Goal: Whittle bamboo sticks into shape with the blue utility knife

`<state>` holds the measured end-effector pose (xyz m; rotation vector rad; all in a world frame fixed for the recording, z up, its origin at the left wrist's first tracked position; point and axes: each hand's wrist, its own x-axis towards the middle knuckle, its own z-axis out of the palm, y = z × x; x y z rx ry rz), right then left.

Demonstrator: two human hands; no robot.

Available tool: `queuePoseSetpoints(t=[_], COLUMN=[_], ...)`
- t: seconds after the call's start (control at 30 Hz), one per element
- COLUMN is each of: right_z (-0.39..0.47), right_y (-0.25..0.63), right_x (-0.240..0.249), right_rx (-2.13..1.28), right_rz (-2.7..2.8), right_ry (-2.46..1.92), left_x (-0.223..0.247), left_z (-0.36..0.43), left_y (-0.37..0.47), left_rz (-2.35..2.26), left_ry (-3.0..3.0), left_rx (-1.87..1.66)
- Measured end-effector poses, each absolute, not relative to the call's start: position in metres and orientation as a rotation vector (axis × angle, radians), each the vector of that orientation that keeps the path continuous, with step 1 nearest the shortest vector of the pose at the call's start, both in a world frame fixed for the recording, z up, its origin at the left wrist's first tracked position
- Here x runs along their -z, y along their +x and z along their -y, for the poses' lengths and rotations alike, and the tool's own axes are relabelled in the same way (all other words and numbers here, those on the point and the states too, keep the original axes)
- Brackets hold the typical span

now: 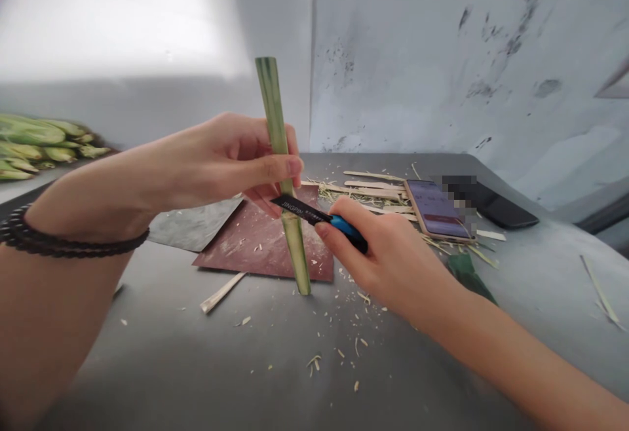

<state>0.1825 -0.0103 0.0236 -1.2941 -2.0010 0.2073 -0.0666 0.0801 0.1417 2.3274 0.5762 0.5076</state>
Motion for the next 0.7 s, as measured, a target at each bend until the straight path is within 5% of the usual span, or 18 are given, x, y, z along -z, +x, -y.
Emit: queuePoseSetpoints(t=[0.7], right_z=[0.021], right_y=[0.183], right_x=[-0.017], right_rx=[-0.105], right_rz=[2.196], right_ry=[-1.230], left_x=[-0.146], left_z=[-0.075], left_y=[-0.067], left_rz=[-0.611], left_ry=[2.400], left_rx=[-0.472])
